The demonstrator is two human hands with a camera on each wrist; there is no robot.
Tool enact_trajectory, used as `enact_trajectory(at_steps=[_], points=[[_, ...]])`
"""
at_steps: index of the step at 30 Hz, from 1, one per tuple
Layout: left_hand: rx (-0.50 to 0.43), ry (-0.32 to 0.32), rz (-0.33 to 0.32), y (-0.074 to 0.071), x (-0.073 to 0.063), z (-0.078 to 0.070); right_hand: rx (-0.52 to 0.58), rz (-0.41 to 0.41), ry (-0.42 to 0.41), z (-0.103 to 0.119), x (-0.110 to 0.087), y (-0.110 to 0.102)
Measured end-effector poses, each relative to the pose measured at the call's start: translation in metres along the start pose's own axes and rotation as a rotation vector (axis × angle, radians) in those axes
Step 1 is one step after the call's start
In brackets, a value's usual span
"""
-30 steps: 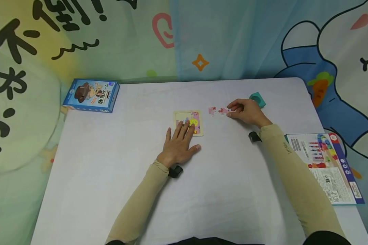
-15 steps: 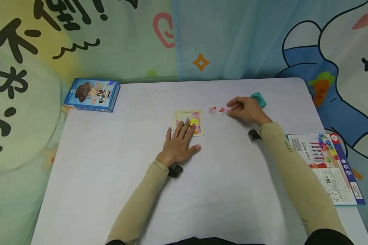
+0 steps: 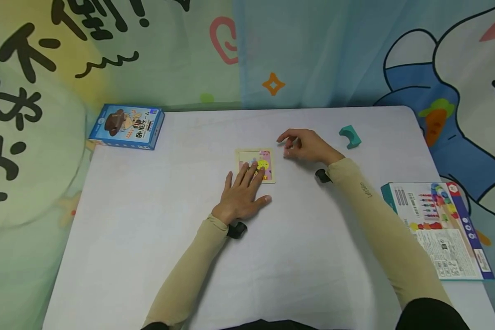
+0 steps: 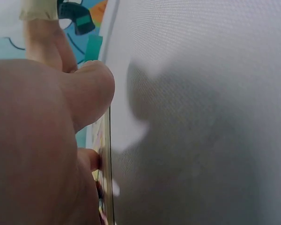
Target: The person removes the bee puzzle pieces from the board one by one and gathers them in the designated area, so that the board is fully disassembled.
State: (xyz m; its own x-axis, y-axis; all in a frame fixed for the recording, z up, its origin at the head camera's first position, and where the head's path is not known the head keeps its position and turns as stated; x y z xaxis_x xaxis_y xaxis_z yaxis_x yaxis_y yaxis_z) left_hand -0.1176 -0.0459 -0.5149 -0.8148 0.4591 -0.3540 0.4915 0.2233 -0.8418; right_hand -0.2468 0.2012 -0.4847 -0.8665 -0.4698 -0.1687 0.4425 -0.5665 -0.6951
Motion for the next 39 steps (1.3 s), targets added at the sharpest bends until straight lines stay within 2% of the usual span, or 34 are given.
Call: enact_trajectory(at_steps=[5, 11, 20, 39], points=[[-0.004, -0.005, 0.002, -0.001, 0.0, 0.0, -0.023, 0.08, -0.097, 0.013, 0.011, 0.013], [-0.009, -0.012, 0.001, -0.001, 0.0, -0.001, -0.043, 0.112, -0.141, 0.024, 0.017, 0.019], [-0.01, -0.012, 0.0, -0.004, -0.002, -0.002, -0.103, 0.182, -0.093, 0.029, 0.027, 0.023], [-0.015, -0.008, -0.003, -0.002, -0.001, -0.001, -0.264, 0.259, -0.078, 0.042, 0.032, 0.021]])
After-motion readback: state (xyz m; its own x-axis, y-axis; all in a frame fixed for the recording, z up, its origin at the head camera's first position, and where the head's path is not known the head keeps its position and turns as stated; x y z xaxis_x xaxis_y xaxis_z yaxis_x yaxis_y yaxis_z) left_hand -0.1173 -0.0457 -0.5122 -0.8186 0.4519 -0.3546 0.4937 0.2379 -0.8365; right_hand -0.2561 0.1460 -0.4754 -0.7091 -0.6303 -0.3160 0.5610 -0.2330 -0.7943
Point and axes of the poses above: each hand's wrist, its own x-axis towards the middle knuckle, its own y-axis out of the palm, z = x × y, the point moved 1 cm from there along x, towards the middle knuckle, and after that the axes turned 1 degree about y, right-handed, at the moved point
